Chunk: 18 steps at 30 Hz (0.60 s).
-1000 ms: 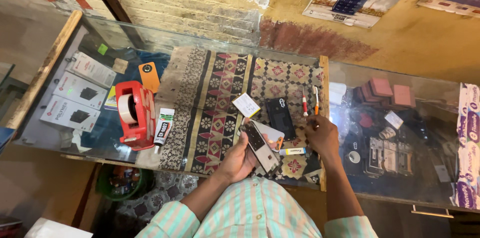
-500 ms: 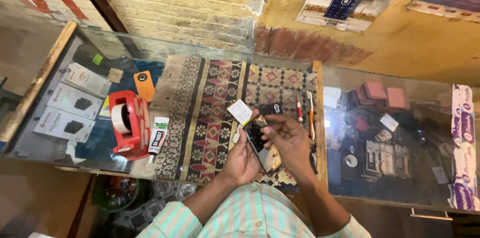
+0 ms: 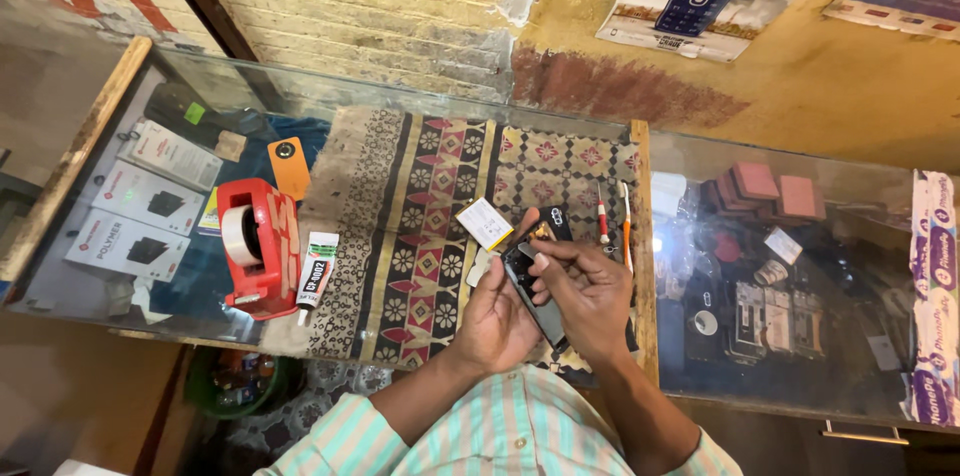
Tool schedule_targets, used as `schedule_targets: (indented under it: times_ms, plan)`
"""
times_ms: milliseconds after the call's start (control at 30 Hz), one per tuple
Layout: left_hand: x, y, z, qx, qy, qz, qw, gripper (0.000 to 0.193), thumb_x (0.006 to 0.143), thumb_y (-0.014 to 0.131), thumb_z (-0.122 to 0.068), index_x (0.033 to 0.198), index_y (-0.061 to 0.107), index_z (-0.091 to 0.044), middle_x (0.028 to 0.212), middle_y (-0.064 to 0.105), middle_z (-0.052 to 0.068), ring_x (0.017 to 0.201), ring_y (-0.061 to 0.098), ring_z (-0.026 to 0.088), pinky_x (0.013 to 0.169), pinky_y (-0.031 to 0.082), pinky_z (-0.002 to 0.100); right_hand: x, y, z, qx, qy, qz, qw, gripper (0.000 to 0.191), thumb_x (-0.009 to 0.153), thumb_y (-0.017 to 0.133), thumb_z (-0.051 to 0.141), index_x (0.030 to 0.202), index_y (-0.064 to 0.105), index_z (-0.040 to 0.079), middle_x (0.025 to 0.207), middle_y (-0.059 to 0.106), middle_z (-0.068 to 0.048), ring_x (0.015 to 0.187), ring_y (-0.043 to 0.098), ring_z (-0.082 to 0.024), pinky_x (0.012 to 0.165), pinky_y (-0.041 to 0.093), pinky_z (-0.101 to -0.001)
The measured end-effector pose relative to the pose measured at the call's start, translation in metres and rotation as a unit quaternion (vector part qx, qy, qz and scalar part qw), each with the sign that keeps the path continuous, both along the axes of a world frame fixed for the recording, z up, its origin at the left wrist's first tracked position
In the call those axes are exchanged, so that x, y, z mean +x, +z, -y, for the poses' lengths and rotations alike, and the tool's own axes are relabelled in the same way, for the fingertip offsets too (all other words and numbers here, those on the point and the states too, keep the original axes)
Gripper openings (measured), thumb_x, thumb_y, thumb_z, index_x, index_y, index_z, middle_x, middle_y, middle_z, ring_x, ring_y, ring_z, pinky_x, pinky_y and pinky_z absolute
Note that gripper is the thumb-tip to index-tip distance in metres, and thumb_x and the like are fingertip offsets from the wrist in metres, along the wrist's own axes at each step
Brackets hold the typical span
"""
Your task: The person opens a smartphone and removes the battery using a plastic pry tool. They then peel off a protective film from the battery compartment and inspect the interior.
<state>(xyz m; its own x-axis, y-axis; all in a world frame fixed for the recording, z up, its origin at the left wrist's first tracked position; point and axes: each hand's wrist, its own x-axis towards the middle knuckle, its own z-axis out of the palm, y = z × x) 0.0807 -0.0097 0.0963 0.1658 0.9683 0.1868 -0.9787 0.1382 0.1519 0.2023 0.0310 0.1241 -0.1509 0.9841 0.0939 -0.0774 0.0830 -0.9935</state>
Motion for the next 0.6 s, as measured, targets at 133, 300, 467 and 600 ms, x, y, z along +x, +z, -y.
schedule_targets:
  times_ms: [133,300,467,600]
  plan:
    - [0.0,0.004,-0.002,-0.006,0.001,-0.009,1.0,0.069,0.111,0.045,-0.044,0.17,0.019,-0.017,0.11,0.054,-0.004,0.099,0.048,0.009,0.098,0.042,0.025,-0.001,0.003,0.0,-0.001,-0.004,-0.007,1.0,0.02,0.095,0.068,-0.001,0.113,0.073,-0.006,0.087,0.074,-0.009,0.068,0.068,-0.009,0.06,0.057,-0.0226]
    - [0.001,0.001,-0.004,-0.005,0.004,-0.011,1.0,0.07,0.111,0.044,-0.044,0.17,0.018,-0.016,0.111,0.053,-0.003,0.099,0.048,0.009,0.097,0.041,0.025,-0.002,0.005,-0.001,-0.004,-0.012,-0.004,1.0,0.02,0.095,0.068,-0.002,0.113,0.073,-0.006,0.086,0.074,-0.009,0.068,0.068,-0.009,0.06,0.057,-0.0222]
    - [0.003,-0.011,-0.007,-0.018,-0.014,0.006,1.0,0.069,0.111,0.044,-0.044,0.169,0.019,-0.017,0.109,0.053,-0.003,0.098,0.048,0.009,0.096,0.042,0.025,-0.002,0.001,-0.002,0.007,-0.016,0.001,1.0,0.019,0.095,0.066,-0.003,0.113,0.073,-0.006,0.086,0.074,-0.008,0.068,0.067,-0.008,0.06,0.056,-0.0216]
    - [0.006,-0.011,-0.012,0.049,-0.017,0.042,0.998,0.063,0.122,0.041,-0.041,0.176,0.021,-0.015,0.121,0.055,-0.001,0.109,0.051,0.011,0.103,0.042,0.027,-0.004,-0.002,-0.003,0.021,-0.037,0.006,0.999,0.017,0.095,0.066,-0.004,0.11,0.074,-0.005,0.085,0.072,-0.006,0.064,0.063,-0.005,0.055,0.052,-0.02]
